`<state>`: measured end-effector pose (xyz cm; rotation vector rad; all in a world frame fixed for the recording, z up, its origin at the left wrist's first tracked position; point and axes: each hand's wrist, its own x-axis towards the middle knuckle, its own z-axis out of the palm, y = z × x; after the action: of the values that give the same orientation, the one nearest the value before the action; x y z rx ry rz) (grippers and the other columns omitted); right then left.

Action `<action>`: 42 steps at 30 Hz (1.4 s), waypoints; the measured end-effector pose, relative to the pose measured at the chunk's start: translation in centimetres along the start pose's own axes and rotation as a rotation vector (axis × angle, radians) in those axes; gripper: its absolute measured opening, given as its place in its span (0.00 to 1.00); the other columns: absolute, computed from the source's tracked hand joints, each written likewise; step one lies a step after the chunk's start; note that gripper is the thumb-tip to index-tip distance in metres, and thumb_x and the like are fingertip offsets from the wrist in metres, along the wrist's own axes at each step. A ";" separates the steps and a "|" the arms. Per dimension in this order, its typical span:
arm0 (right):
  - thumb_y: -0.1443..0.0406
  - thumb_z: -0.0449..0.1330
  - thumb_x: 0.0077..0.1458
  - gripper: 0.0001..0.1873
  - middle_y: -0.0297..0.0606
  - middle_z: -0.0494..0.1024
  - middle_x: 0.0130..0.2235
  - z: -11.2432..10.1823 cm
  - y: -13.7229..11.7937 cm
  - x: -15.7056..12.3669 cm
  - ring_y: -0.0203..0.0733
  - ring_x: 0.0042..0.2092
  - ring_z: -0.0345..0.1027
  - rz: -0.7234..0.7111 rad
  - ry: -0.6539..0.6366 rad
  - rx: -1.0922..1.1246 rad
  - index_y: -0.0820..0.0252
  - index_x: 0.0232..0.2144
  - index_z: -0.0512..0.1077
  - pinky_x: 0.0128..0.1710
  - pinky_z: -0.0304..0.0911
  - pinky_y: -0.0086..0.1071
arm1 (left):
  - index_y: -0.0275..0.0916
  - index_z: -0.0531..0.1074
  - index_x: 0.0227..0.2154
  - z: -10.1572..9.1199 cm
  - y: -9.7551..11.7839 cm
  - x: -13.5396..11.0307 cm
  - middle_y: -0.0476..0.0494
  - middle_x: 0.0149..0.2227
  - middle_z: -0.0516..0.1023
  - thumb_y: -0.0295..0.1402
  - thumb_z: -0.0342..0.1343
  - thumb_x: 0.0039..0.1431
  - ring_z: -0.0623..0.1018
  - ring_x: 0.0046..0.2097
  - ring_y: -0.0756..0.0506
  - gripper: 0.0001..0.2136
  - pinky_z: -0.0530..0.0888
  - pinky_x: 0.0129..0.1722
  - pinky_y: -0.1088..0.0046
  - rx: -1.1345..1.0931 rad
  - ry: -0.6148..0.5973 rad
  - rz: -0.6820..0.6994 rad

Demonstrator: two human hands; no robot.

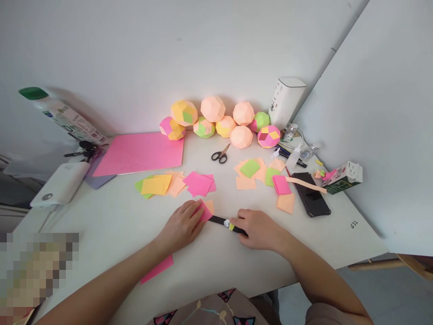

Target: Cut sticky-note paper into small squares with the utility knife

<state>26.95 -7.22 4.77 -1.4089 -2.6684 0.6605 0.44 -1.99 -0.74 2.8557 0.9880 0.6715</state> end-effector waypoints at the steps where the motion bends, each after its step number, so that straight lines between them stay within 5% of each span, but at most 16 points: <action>1: 0.70 0.54 0.52 0.23 0.41 0.73 0.37 0.0 0.0 0.0 0.40 0.34 0.68 0.005 0.003 0.001 0.59 0.51 0.72 0.33 0.62 0.31 | 0.36 0.70 0.39 0.0 0.0 0.0 0.34 0.45 0.72 0.29 0.46 0.63 0.71 0.48 0.37 0.08 0.76 0.43 0.57 -0.009 -0.003 -0.004; 19: 0.69 0.54 0.52 0.23 0.42 0.73 0.38 0.9 0.4 0.8 0.39 0.33 0.68 0.011 0.086 0.005 0.60 0.51 0.72 0.33 0.64 0.31 | 0.38 0.64 0.27 0.4 -0.3 -0.2 0.32 0.46 0.71 0.28 0.48 0.62 0.71 0.48 0.37 0.07 0.75 0.40 0.57 -0.007 0.027 0.001; 42: 0.69 0.55 0.52 0.23 0.44 0.74 0.40 1.8 0.0 2.6 0.43 0.38 0.71 0.056 0.161 0.052 0.63 0.51 0.72 0.38 0.68 0.35 | 0.38 0.63 0.27 0.5 -0.3 -0.3 0.31 0.49 0.69 0.29 0.50 0.60 0.69 0.48 0.36 0.06 0.75 0.38 0.59 0.044 0.004 -0.011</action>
<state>25.01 -5.80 2.75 -1.4609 -2.4802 0.5885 0.29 -1.90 -1.31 2.8852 1.0305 0.6630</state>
